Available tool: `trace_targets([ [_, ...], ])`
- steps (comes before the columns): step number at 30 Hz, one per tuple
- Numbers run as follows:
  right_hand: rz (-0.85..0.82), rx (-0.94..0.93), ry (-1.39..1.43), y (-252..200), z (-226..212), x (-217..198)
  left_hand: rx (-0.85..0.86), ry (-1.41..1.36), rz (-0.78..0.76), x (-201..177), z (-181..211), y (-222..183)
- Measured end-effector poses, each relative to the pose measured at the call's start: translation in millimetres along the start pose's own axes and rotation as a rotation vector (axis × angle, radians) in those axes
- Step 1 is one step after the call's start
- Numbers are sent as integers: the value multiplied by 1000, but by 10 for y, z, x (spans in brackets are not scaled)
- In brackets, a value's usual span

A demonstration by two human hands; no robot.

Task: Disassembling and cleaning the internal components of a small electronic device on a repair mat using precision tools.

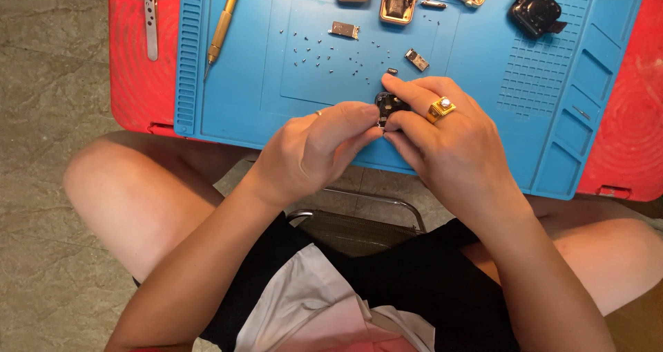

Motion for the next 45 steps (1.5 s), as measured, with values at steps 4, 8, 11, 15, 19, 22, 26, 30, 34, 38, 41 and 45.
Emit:
trace_targets([
  [4, 15, -7, 43, -9, 25, 11, -69, -96, 10, -47, 39, 69],
  [8, 1, 23, 70, -1, -8, -2, -81, -201, -4, -77, 49, 90],
  [11, 8, 17, 109, 23, -27, -12, -195, -415, 15, -96, 35, 67],
  [15, 64, -18, 168, 72, -26, -16, -251, -582, 161, -267, -5, 114],
  [19, 24, 42, 124, 35, -42, -28, -257, -519, 285, -506, 26, 247],
  [22, -5, 59, 133, 21, -33, -4, -330, -445, 283, -620, 26, 293],
  [26, 25, 36, 155, 26, -12, -17, -421, -448, 333, -646, -17, 292],
  [30, 16, 69, 168, 19, -33, -7, -471, -371, 275, -649, -15, 246],
  [34, 11, 82, 193, 1, -22, 21, -526, -301, 207, -644, -48, 214],
  [38, 25, 100, 238, -12, -12, 39, -507, -273, 141, -604, -46, 210],
  [41, 33, 108, 256, -5, -4, 31, -494, -319, 82, -576, -34, 239],
  [45, 60, 125, 277, -4, 11, 72, -510, -338, 53, -551, -48, 250],
])
Point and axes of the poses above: each hand's wrist, its own y-axis towards the middle knuckle, its own x-axis out of the palm, z = x × y, the point moved 1 cm from there along y, towards the middle knuckle, and after that the axes turned 11 degrees about -z, right-handed, at the moved point
